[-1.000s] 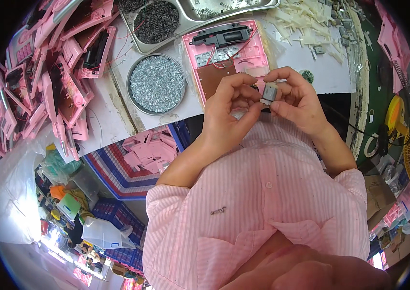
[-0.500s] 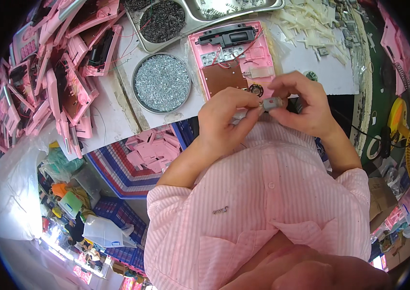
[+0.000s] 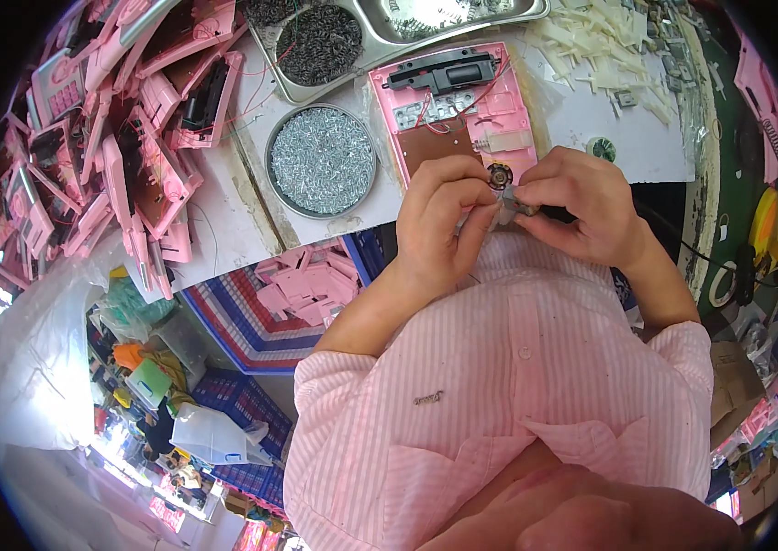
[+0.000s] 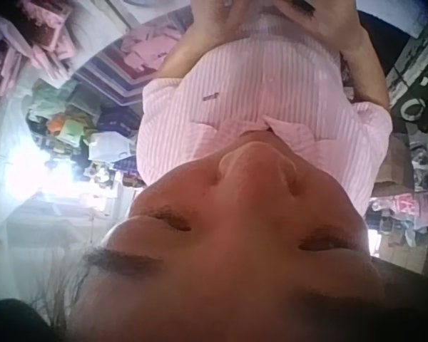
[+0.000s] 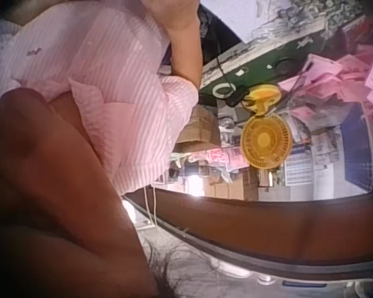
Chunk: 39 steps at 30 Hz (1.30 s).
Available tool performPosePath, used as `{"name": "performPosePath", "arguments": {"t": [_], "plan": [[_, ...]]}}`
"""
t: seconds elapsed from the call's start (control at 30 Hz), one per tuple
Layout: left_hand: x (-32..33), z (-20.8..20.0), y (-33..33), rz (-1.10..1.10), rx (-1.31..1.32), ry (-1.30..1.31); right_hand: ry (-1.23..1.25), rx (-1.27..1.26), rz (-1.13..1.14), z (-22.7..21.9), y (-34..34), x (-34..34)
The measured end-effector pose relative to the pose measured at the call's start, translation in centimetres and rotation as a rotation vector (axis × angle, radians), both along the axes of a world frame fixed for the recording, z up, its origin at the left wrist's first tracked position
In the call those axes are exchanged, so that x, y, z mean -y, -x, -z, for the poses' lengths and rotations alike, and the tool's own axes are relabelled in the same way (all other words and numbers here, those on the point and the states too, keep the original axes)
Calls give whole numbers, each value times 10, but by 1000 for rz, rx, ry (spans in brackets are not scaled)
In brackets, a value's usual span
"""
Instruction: Assembling internal circuit components and securing the plastic outer casing of toy calculators at a factory workbench.
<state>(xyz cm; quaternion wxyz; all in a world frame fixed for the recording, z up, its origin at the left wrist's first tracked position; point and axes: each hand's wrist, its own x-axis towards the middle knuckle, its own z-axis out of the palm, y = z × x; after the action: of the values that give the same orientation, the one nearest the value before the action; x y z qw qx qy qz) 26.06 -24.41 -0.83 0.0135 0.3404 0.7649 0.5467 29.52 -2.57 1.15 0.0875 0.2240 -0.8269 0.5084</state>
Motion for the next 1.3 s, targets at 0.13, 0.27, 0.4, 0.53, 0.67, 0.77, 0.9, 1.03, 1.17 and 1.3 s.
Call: {"name": "performPosePath", "arguments": {"t": [0.13, 0.27, 0.4, 0.53, 0.67, 0.77, 0.9, 1.03, 1.17, 1.3], "plan": [[-11, -12, 17, -8, 342, -160, -71, 55, 50, -1, -1, -19], [-23, 3, 60, -213, -328, 352, -52, -11, 143, 5, 3, -25], [-37, 0, 63, -224, -470, 564, -78, 3, 162, 6, 3, -30], [-17, 3, 63, -153, -322, 338, -142, 128, 222, 10, 3, -32], [-1, 22, 50, -330, 86, 44, -380, -41, 248, 15, 33, -20], [0, 25, 50, -368, -30, 72, -482, -84, 239, 20, 50, -13], [0, 22, 55, -337, -200, 100, -512, -55, 247, 19, 56, -8], [-1, 19, 65, -258, -214, 39, -563, -32, 235, 14, 57, -5], [-2, 19, 68, -213, -133, 38, -577, -10, 247, 14, 57, -8], [-1, 20, 74, -187, -161, 43, -514, -108, 301, 2, 59, 0]]}}
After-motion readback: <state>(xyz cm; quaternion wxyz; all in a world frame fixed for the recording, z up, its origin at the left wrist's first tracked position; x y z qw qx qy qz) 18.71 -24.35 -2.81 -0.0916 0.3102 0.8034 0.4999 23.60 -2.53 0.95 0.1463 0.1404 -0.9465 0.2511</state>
